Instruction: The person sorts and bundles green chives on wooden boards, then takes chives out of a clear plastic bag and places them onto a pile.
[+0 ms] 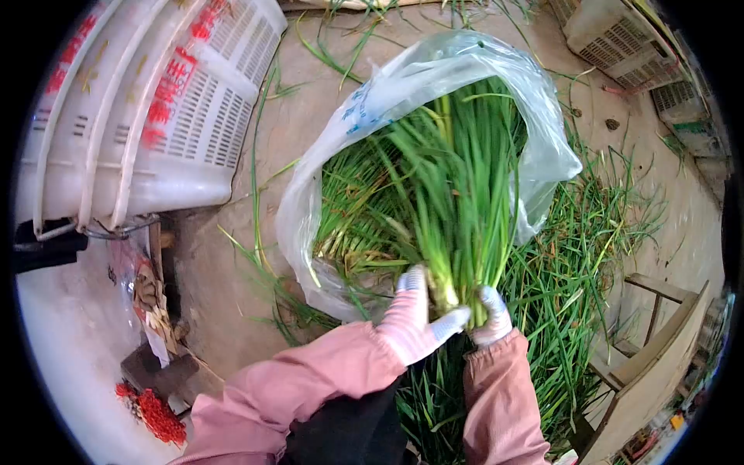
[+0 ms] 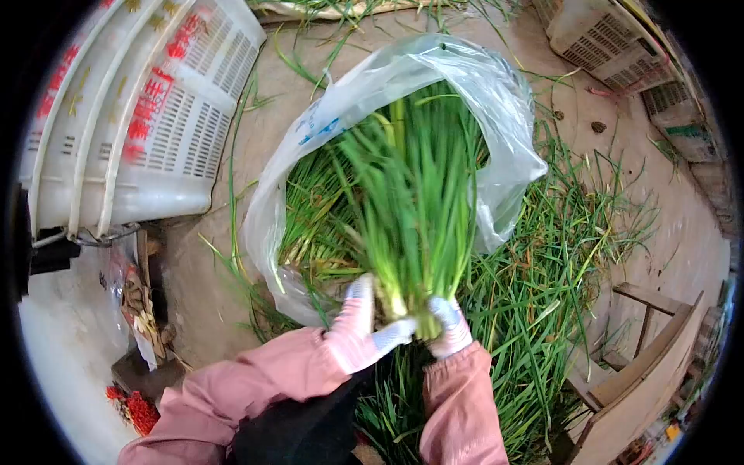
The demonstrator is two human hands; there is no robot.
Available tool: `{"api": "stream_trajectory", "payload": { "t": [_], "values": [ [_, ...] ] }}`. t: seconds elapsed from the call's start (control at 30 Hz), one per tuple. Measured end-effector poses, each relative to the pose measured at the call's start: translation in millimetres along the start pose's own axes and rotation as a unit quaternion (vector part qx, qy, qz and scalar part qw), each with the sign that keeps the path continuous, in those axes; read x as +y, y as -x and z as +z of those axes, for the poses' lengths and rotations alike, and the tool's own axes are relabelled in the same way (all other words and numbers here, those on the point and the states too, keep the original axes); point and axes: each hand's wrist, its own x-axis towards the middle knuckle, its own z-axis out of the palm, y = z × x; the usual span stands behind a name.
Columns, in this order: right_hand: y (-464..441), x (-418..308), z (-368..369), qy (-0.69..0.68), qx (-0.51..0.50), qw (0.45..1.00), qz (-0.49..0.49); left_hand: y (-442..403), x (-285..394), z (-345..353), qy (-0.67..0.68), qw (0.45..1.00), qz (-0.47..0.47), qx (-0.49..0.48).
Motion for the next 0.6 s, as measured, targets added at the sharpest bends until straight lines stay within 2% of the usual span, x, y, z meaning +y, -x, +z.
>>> {"api": "stream_trajectory", "payload": {
  "t": [0.1, 0.17, 0.23, 0.3, 0.37, 0.4, 0.53, 0.6],
  "values": [
    [-9.7, 6.2, -36.1, -0.047, 0.013, 0.998, 0.046, -5.9, -3.2, 8.3, -0.084, 0.994, -0.009, -0.075],
    [-9.9, -5.4, -53.0, -0.088, -0.059, 0.987, 0.121, 0.8, 12.6, -1.5, -0.072, 0.989, -0.026, -0.128],
    [-6.1, -4.1, -27.0, -0.116, -0.073, 0.99, 0.02, 3.2, 24.9, -16.2, -0.143, 0.975, 0.04, -0.167],
    [-5.2, -0.9, -34.9, -0.171, -0.075, 0.982, 0.019, 3.6, 29.0, -24.9, -0.179, 0.963, 0.12, -0.16],
    [-6.8, 0.3, -29.7, -0.194, -0.087, 0.977, 0.005, -9.1, 43.3, -37.5, -0.203, 0.956, 0.102, -0.186],
    [-9.0, 2.4, -32.0, -0.194, -0.085, 0.977, 0.001, -11.5, 42.2, -38.5, -0.233, 0.951, 0.108, -0.169],
    [-15.5, 13.2, -52.0, -0.214, -0.072, 0.974, 0.015, -19.5, 30.9, -51.8, -0.249, 0.944, 0.153, -0.154],
    [-17.8, 14.4, -48.0, -0.211, -0.092, 0.973, 0.013, -27.1, 14.6, -57.8, -0.238, 0.941, 0.212, -0.11]
  ]
}}
